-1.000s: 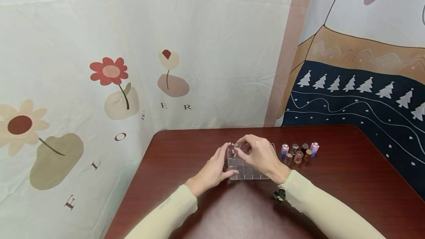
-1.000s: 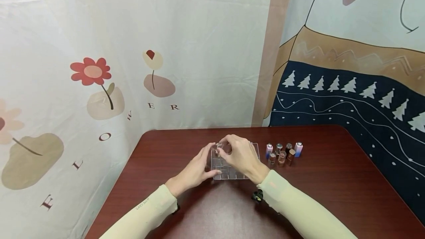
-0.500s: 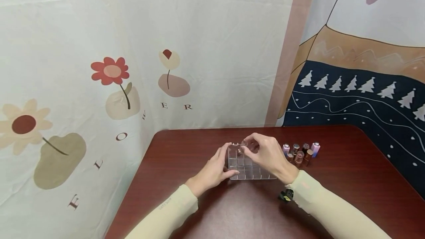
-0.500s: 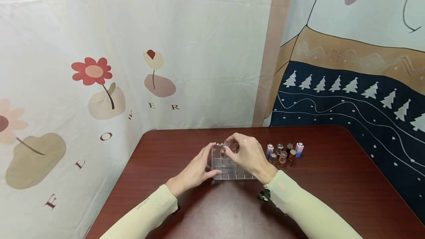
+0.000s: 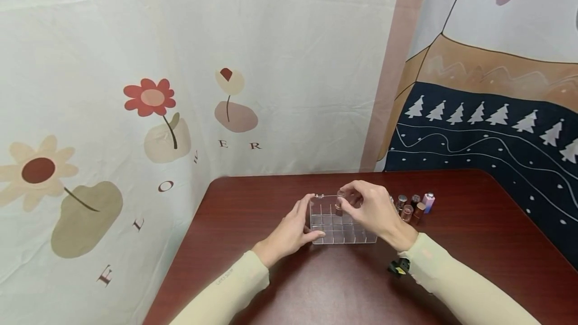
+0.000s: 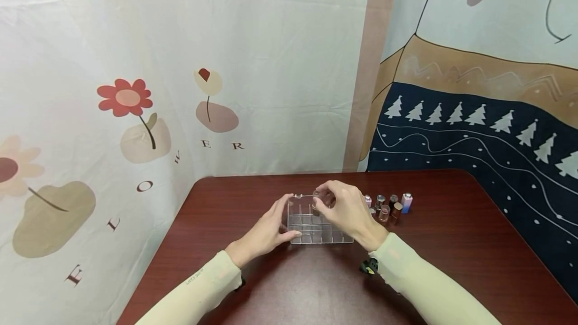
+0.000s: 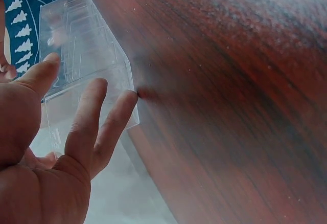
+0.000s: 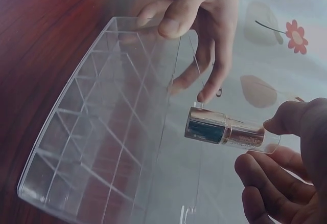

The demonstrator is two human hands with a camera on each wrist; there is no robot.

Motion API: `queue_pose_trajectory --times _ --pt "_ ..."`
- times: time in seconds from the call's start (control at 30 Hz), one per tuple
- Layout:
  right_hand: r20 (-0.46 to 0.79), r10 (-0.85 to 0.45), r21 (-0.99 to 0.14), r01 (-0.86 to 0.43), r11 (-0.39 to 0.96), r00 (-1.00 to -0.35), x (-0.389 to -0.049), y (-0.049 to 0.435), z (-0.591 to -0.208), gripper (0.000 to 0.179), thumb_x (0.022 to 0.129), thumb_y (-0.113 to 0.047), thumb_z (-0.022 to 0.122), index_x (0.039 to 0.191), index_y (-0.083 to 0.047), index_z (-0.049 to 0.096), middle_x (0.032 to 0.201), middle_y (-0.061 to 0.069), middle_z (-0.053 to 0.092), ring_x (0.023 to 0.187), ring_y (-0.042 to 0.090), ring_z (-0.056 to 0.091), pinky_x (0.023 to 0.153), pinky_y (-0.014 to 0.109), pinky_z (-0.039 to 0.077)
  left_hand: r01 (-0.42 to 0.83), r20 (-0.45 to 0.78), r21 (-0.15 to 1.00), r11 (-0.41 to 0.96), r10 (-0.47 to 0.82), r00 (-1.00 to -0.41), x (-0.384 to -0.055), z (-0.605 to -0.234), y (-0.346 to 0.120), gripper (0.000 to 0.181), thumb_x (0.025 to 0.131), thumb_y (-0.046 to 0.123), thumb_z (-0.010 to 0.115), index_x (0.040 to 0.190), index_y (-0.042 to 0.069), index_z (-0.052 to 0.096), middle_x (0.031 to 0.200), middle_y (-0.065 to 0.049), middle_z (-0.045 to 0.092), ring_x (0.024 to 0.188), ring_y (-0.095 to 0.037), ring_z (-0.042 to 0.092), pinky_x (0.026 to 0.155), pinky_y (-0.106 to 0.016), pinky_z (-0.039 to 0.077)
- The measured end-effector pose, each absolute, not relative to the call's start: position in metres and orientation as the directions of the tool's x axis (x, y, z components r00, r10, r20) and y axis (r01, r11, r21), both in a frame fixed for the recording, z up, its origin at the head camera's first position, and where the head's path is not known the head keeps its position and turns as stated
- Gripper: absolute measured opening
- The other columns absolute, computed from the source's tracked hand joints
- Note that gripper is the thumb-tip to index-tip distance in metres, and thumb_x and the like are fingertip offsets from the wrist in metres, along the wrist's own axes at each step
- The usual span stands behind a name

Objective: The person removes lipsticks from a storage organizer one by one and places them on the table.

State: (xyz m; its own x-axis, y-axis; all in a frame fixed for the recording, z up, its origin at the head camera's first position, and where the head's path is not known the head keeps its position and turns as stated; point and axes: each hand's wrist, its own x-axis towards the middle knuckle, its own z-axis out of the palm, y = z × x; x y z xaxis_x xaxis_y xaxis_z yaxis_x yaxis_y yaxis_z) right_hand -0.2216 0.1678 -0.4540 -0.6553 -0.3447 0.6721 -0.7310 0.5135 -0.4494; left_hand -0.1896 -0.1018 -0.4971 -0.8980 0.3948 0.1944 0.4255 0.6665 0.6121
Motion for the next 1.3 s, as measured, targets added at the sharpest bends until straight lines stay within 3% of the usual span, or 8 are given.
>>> queue_pose_trajectory --times 0.23,0.67,0.93,1.17,1.3 --pt "0.677 -0.328 -0.441 -0.721 0.535 -0.658 -0.221 0.180 -0.453 0.021 0.092 -0.002 0.095 0.109 -0.010 0.085 0.095 -0.001 0.084 0.077 0.010 0.076 0.068 0.035 0.068 0.414 0.184 0.622 0.665 0.389 -0.903 -0.189 -0.497 -0.101 0.102 0.102 0.025 0.094 0.177 0.006 0.028 0.159 -0.027 0.060 0.085 -0.011 0.078 0.082 -0.026 0.067" --pt "0.695 -0.307 -0.419 -0.713 0.563 -0.651 -0.217 0.200 -0.451 0.027 0.090 -0.002 0.096 0.113 -0.009 0.085 0.096 0.001 0.085 0.076 0.011 0.078 0.068 0.032 0.067 0.402 0.173 0.615 0.678 0.382 -0.908 -0.189 -0.498 -0.101 0.102 0.102 0.026 0.094 0.178 0.008 0.027 0.163 -0.026 0.058 0.084 -0.009 0.077 0.084 -0.028 0.066" --pt "0.703 -0.287 -0.401 -0.695 0.597 -0.651 -0.214 0.214 -0.448 0.027 0.089 -0.006 0.098 0.114 -0.009 0.087 0.093 0.001 0.083 0.074 0.010 0.073 0.069 0.023 0.062 0.407 0.172 0.606 0.683 0.387 -0.906 -0.189 -0.498 -0.101 0.101 0.103 0.026 0.094 0.177 0.008 0.028 0.164 -0.025 0.058 0.083 -0.008 0.077 0.086 -0.031 0.067" --pt "0.711 -0.268 -0.391 -0.682 0.618 -0.650 -0.214 0.225 -0.446 0.027 0.087 -0.005 0.099 0.110 -0.011 0.086 0.093 -0.003 0.082 0.074 0.010 0.075 0.074 0.006 0.053 0.404 0.170 0.607 0.684 0.385 -0.907 -0.189 -0.498 -0.101 0.101 0.103 0.026 0.094 0.177 0.009 0.027 0.164 -0.025 0.058 0.083 -0.009 0.077 0.086 -0.030 0.067" --pt "0.709 -0.261 -0.393 -0.675 0.624 -0.655 -0.213 0.232 -0.444 0.027 0.087 -0.004 0.099 0.110 -0.012 0.086 0.095 -0.002 0.084 0.075 0.011 0.076 0.072 0.011 0.058 0.402 0.165 0.612 0.682 0.387 -0.907 -0.189 -0.498 -0.101 0.102 0.103 0.028 0.094 0.178 0.009 0.027 0.165 -0.025 0.057 0.084 -0.010 0.078 0.086 -0.029 0.067"
